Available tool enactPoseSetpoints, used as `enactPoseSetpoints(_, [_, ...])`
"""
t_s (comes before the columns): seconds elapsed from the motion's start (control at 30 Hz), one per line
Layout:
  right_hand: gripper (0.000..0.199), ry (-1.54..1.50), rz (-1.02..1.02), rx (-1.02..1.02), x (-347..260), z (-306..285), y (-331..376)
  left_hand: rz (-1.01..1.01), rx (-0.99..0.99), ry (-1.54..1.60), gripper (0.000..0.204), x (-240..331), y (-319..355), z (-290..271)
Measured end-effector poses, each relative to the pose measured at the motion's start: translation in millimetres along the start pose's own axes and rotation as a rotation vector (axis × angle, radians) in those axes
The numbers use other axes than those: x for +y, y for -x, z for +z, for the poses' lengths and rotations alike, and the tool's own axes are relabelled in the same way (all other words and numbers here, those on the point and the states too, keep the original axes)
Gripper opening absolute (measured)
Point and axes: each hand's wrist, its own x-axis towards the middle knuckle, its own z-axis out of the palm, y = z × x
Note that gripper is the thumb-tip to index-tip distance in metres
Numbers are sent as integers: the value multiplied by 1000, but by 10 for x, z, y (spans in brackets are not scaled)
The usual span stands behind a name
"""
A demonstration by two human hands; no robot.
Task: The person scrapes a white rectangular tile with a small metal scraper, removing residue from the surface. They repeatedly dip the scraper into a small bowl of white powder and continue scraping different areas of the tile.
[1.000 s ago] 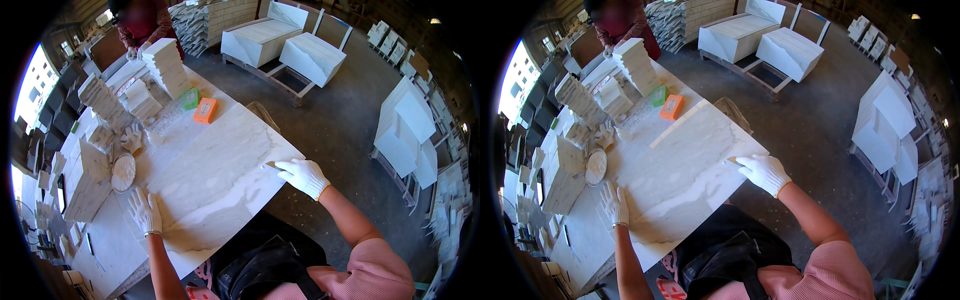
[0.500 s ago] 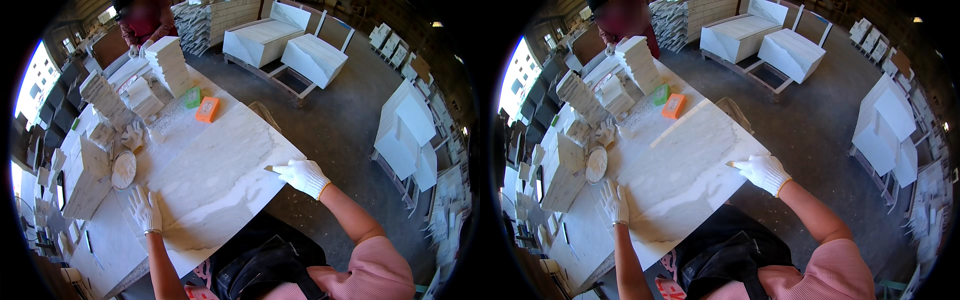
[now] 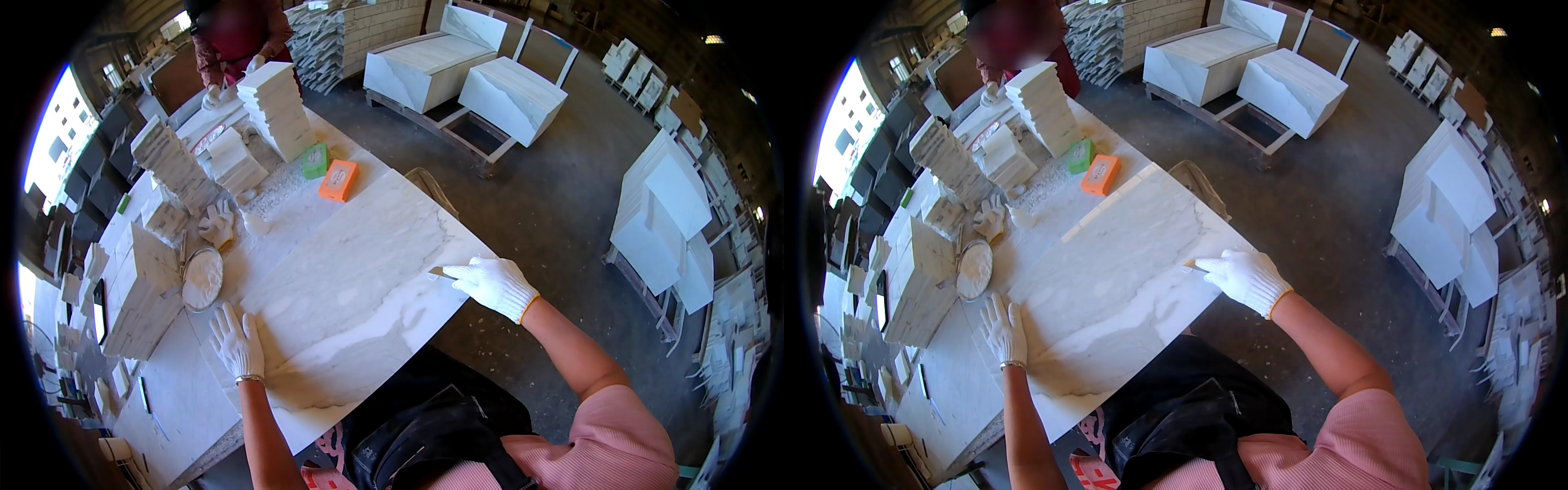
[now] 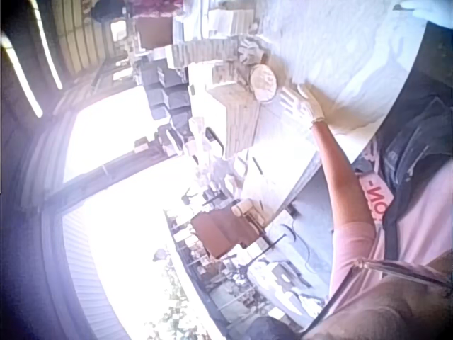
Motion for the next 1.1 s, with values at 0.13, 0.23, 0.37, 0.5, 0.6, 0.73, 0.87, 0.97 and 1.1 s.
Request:
enactPoseSetpoints(0.13, [31,-8,-10,-18,5,39,-15,0,-1,10,63,6,18,-2])
enactPoseSetpoints(0.23, [30,11,-10,-38,26,32,16,-8,-19,13,63,20,10,-23])
enactPoseSetpoints(0.37, [28,11,29,-120,-38,-62,35,-12,-11,10,63,-7,26,-37])
enactPoseSetpoints(0.5, [28,-7,20,-91,8,-74,90,-10,-15,5,64,7,16,-34])
enactPoseSetpoints(0.6, [28,-149,21,-13,61,-92,94,-8,-14,19,64,21,10,-11])
enactPoseSetpoints(0.73, [27,-512,-42,227,85,-86,-78,-3,3,57,64,16,12,25])
enactPoseSetpoints(0.87, [30,-1034,144,69,-379,-318,-408,-1,50,83,63,-55,40,91])
enactPoseSetpoints(0.97, [32,-1203,94,-52,-898,-187,-837,-13,100,-34,65,-207,2,309])
enactPoseSetpoints(1.1, [32,-1249,-21,-163,-1586,76,-1369,4,123,160,66,32,34,-10])
